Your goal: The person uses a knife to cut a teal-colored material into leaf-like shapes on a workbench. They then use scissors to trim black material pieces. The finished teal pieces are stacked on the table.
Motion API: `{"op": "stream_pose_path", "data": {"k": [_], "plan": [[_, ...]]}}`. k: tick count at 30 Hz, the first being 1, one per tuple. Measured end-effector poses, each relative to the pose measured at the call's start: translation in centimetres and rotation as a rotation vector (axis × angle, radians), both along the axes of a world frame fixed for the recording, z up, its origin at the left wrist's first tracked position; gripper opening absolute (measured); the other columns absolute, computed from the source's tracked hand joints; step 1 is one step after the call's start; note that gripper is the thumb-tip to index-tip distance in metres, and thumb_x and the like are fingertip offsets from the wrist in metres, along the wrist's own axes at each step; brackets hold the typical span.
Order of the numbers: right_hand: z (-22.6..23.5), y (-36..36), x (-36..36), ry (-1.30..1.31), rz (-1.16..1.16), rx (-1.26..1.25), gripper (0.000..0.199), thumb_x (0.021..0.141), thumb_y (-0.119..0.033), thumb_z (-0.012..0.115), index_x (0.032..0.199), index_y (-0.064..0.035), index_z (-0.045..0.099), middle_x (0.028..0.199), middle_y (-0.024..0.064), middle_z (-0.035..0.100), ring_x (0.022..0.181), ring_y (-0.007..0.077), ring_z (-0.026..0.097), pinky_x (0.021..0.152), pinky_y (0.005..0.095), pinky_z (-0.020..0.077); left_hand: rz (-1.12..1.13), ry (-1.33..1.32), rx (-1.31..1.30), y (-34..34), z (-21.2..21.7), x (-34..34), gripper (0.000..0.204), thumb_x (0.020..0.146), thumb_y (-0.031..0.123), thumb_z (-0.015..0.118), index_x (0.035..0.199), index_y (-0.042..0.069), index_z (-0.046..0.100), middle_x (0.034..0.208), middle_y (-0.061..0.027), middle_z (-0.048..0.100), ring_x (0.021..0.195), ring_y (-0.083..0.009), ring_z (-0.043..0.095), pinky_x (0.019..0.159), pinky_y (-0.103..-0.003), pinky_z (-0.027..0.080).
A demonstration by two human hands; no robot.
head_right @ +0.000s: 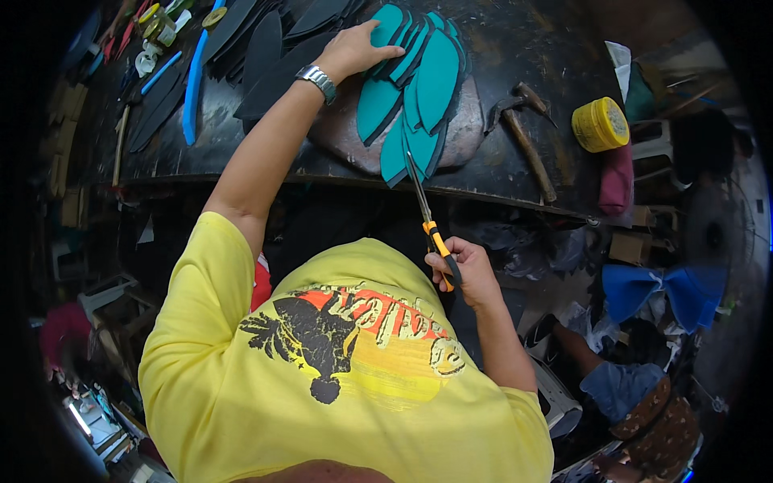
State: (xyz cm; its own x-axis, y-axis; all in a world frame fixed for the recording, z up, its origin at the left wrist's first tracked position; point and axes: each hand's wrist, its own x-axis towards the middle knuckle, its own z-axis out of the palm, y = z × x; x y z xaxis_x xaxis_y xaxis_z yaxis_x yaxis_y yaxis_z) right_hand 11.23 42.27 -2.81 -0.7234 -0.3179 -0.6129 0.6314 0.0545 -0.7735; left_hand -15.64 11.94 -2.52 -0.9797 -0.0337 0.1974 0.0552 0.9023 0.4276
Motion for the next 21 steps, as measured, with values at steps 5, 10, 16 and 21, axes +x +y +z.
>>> {"op": "stream_pose_path", "data": {"k": [5,10,16,21], "plan": [[-0.2,0.1,0.0,0.002,-0.012,0.013,0.022,0.084,-0.014,0.083,0.09,-0.0049,0.064,0.068,-0.0008,0.063,0.054,0.006,0.06,0.046,0.0185,0.0465,0.034,0.122,-0.014,0.4,-0.2,-0.3,0.085,0.077,0.05,0.083,0.143,0.004,0.054,0.127,-0.0263,0.064,0.117,-0.04,0.064,0.101,-0.047,0.05],[-0.6,0.0,-0.6,0.055,-0.007,0.03,0.023,0.084,-0.015,0.083,0.089,-0.0063,0.063,0.064,-0.0015,0.062,0.052,0.005,0.058,0.045,0.0177,0.0445,-0.046,0.713,0.036,0.6,0.4,1.1,0.039,0.091,0.016,0.071,0.127,0.006,0.062,0.099,-0.0209,0.069,0.088,-0.0387,0.066,0.08,-0.037,0.055],[-0.5,-0.1,-0.6,0.039,-0.023,0.01,0.022,0.085,-0.015,0.082,0.09,-0.006,0.062,0.067,0.001,0.062,0.052,0.0054,0.058,0.045,0.0179,0.0447,-0.143,0.202,0.961,-0.3,1.7,1.9,0.045,0.093,0.011,0.069,0.136,0.003,0.057,0.103,-0.0121,0.072,0.085,-0.0231,0.067,0.076,-0.028,0.052],[1.4,-0.4,-1.2,0.044,-0.063,-0.215,0.023,0.084,-0.015,0.08,0.094,-0.0046,0.061,0.073,0.0043,0.063,0.055,0.0077,0.059,0.045,0.0188,0.0458,-0.213,-0.073,1.473,-0.8,1.4,2.8,0.038,0.094,0.008,0.066,0.131,-0.001,0.059,0.102,-0.003,0.07,0.079,-0.0078,0.062,0.067,-0.019,0.047]]}}
